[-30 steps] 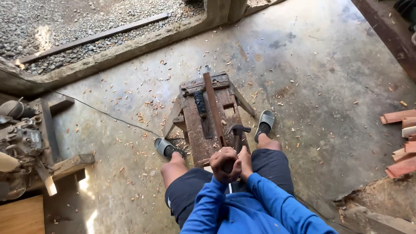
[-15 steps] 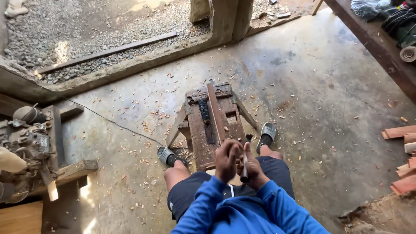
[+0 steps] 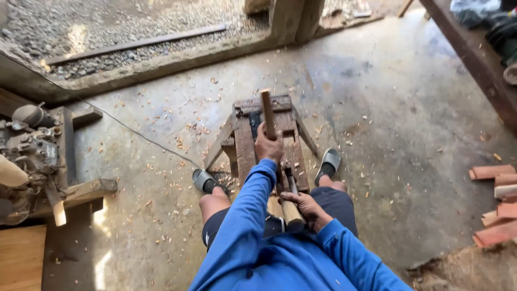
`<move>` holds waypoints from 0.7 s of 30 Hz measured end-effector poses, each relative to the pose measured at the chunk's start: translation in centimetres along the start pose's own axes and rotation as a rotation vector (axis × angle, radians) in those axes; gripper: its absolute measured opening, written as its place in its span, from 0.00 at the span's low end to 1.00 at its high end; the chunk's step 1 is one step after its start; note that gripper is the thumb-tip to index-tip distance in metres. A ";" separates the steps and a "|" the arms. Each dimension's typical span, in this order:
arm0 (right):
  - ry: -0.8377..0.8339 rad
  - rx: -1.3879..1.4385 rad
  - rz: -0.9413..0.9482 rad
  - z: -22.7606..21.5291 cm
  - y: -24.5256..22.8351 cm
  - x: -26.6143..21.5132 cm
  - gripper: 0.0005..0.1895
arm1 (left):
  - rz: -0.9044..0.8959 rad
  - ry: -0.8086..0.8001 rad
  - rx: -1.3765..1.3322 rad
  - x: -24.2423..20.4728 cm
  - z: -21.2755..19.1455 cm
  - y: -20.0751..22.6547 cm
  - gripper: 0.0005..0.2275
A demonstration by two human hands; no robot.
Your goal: The recorder uses a hammer and a chisel-like tool to carve out a joint in a wooden beam held in a workshop jig.
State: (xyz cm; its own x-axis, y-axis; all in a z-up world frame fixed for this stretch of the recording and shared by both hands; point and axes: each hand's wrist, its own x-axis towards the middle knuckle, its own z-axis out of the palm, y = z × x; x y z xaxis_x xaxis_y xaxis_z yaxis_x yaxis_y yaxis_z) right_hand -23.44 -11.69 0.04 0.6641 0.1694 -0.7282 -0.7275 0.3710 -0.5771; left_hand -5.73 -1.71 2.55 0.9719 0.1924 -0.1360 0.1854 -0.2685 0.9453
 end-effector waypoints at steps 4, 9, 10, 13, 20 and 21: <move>-0.049 0.397 0.239 -0.4 0.3 -1.7 0.25 | 0.081 0.020 0.020 -2.3 -0.8 4.8 0.28; 0.068 0.001 -0.223 -1.8 1.3 -3.7 0.22 | 0.750 0.164 -0.201 -4.5 1.5 6.9 0.24; 0.065 0.002 -0.220 -1.3 0.6 -4.5 0.22 | 0.750 0.166 -0.197 -3.1 2.7 5.8 0.24; 0.177 -0.135 -0.344 -1.3 -1.2 -7.2 0.19 | 0.669 0.351 -0.480 -0.8 2.6 5.7 0.24; 0.216 0.095 -0.266 -7.9 0.6 -7.5 0.17 | 1.378 -0.526 0.502 1.6 -3.3 6.9 0.32; 0.267 0.084 -0.315 -9.7 2.2 -6.5 0.17 | 1.529 -0.657 0.741 1.8 -2.8 5.4 0.32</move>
State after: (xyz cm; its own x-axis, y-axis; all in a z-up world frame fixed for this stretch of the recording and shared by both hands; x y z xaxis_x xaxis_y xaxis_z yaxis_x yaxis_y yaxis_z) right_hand -31.08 -20.84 -0.08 0.7757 -0.2033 -0.5974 -0.4717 0.4421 -0.7629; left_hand -3.43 -0.20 8.21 0.1890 -0.9092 0.3709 -0.9817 -0.1838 0.0495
